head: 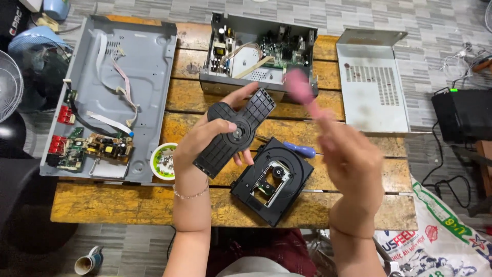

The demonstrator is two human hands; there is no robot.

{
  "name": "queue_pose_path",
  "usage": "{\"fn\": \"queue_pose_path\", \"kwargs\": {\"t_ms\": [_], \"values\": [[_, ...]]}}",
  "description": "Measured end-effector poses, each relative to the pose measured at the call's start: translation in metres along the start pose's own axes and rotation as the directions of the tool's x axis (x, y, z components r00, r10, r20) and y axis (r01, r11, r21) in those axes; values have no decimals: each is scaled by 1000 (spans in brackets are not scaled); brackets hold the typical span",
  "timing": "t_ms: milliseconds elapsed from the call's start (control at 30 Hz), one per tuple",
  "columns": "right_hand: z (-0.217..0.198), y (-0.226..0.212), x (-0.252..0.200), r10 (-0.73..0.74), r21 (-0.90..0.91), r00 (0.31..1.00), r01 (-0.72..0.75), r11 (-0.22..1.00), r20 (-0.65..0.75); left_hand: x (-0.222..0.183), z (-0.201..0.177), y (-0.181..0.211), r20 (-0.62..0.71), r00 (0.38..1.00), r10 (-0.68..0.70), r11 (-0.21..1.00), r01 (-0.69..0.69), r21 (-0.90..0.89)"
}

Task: Cleaning a DVD drive component with a toothbrush and using a screwdriver on the mechanism

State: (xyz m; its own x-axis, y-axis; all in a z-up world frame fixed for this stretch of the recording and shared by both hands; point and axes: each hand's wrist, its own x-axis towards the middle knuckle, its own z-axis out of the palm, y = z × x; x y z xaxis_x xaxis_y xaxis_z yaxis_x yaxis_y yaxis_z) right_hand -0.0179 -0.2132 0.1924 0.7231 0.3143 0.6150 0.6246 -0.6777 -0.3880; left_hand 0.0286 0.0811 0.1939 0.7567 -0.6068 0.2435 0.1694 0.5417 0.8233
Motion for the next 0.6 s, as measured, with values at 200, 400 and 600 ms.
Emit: {"fn": "queue_pose_path", "kwargs": {"t_ms": [200,400,600], "values": [[13,-5,27,10,-178,995,9,984,101,5,-15,-17,11,1000,-4,996,5,-86],[36,-19,7,-92,-38,988,97,995,126,1,-12,-13,-56,998,20,999,-22,-37],[33,-15,19,-48,-95,996,55,994,77,3,2,0,-92,995,45,999,-46,-13]]}}
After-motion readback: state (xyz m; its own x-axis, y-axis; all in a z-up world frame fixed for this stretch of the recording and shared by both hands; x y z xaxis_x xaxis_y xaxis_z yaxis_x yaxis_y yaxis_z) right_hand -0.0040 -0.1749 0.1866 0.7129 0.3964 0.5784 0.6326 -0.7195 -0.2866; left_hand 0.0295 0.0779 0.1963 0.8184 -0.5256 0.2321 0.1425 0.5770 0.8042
